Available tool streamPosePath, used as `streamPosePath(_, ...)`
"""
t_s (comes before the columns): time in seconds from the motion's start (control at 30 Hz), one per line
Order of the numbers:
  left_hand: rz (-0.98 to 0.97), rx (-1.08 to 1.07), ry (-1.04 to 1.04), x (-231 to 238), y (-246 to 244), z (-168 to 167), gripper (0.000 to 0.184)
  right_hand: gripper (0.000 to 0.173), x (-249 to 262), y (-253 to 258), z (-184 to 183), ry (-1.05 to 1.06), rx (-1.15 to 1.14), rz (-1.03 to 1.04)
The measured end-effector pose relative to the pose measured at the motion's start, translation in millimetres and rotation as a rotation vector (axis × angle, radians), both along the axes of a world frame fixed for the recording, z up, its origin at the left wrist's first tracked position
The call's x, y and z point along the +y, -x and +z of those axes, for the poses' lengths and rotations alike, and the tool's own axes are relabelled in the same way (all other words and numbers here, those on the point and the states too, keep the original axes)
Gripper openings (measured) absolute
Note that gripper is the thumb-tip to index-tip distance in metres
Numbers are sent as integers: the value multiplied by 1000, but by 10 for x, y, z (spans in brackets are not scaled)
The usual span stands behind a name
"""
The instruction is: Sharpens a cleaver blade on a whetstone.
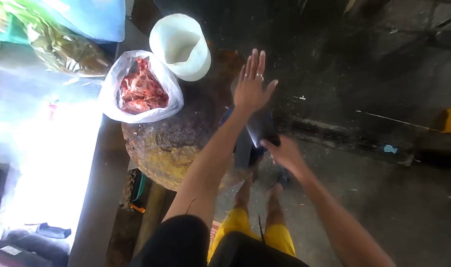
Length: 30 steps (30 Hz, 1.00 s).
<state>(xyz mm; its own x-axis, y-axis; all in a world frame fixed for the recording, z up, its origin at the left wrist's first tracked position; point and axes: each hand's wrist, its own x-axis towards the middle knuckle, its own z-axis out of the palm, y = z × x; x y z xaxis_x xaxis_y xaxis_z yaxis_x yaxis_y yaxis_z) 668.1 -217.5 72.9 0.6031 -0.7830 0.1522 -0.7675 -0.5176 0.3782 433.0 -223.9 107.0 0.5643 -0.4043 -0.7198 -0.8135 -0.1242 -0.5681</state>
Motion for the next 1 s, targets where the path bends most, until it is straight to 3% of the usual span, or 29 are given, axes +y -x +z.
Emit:
streamPosePath(0.03,3,6,10,154,195,54,84,65,169,261,-12,2,49,4)
streamPosePath(0.17,45,136,-101,1392,1790,145,79,72,1133,1699,153,-110,180,70)
streamPosePath(0.23,44,154,-99,1590,2053,152,80,74,1237,1949,128,-110,185,118)
streamPosePath(0.3,29,157,-103,1266,1645,176,82,73,962,1537,63,-63,163,91)
streamPosePath(0.43,-13,19,47,13,41,17,88,63,-38,-133,145,30,34,-8)
streamPosePath(0.47,-30,22,60,-160,-217,32,88,63,-135,-318,105,53,12,-22)
streamPosePath(0.53,-53,62,32,-138,-203,93,86,64,-39,-190,41,46,15,-37)
streamPosePath(0.6,-32,89,26,354,412,137,78,68,407,450,36,-4,99,-10)
streamPosePath(0.7,10,240,-27,1429,1724,161,76,72,1164,1631,155,-119,213,74)
streamPosePath(0.77,11,249,19,1641,1983,174,75,71,1262,1886,139,-118,203,123)
streamPosePath(0.83,-2,270,-27,1338,1598,201,78,67,993,1501,85,-70,154,86)
streamPosePath(0.93,-15,204,54,389,405,112,80,62,168,191,176,-18,94,32)
streamPosePath(1.0,-16,165,106,-79,-206,127,83,61,-129,-320,141,31,42,-21)
